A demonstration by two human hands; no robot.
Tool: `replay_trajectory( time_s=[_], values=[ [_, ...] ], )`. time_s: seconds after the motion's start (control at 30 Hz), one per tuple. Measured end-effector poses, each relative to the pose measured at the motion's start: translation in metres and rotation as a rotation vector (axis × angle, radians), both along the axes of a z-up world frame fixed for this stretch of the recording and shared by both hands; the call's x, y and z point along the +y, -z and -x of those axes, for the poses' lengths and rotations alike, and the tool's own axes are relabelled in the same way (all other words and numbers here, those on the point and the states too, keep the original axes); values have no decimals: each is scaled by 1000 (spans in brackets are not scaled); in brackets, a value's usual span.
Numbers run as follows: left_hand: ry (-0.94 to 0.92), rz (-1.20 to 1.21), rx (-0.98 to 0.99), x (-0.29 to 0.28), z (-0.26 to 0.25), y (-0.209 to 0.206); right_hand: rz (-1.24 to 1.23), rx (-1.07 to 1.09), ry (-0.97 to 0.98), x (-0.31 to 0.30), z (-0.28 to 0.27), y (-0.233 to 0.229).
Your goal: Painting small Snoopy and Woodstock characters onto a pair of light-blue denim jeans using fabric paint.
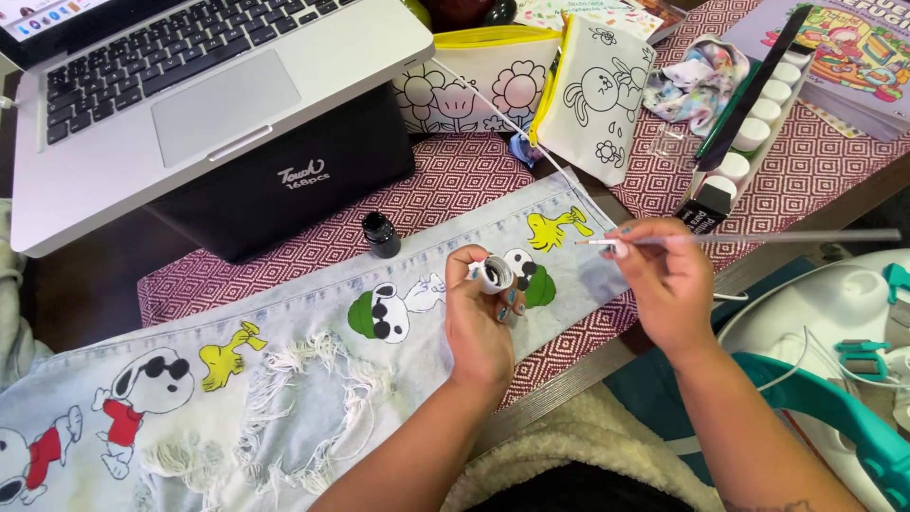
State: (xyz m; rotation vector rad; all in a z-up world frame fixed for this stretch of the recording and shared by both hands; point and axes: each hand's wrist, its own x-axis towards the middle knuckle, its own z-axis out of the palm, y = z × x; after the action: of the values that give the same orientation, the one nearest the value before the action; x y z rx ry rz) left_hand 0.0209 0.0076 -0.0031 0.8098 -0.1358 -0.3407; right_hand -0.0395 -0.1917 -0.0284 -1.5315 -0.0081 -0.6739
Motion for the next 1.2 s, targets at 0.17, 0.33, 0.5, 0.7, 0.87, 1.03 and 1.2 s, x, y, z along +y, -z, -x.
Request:
replay_trajectory(
  time_s=[0.17, 0.33, 0.5, 0.7, 0.87, 1.03, 1.2],
  values=[
    [-32, 83, 104, 3, -3, 1, 10, -165, -9, 37, 27, -17],
    [15, 102, 71, 3, -2, 4, 460, -204, 81, 68, 31, -63],
    [12, 81, 61, 3, -2, 5, 721, -253, 134, 83, 16, -85],
    [20, 9, 40, 5, 1, 0, 840, -254, 163, 87, 11, -81],
    [25, 2, 27, 7, 2, 0, 853, -200, 168, 89, 11, -83],
    [15, -14, 5, 6, 2, 1, 879, -217, 168, 88, 9, -82],
    [7, -40, -10, 6, 1, 4, 851, -214, 153, 81, 7, -76]
  ],
)
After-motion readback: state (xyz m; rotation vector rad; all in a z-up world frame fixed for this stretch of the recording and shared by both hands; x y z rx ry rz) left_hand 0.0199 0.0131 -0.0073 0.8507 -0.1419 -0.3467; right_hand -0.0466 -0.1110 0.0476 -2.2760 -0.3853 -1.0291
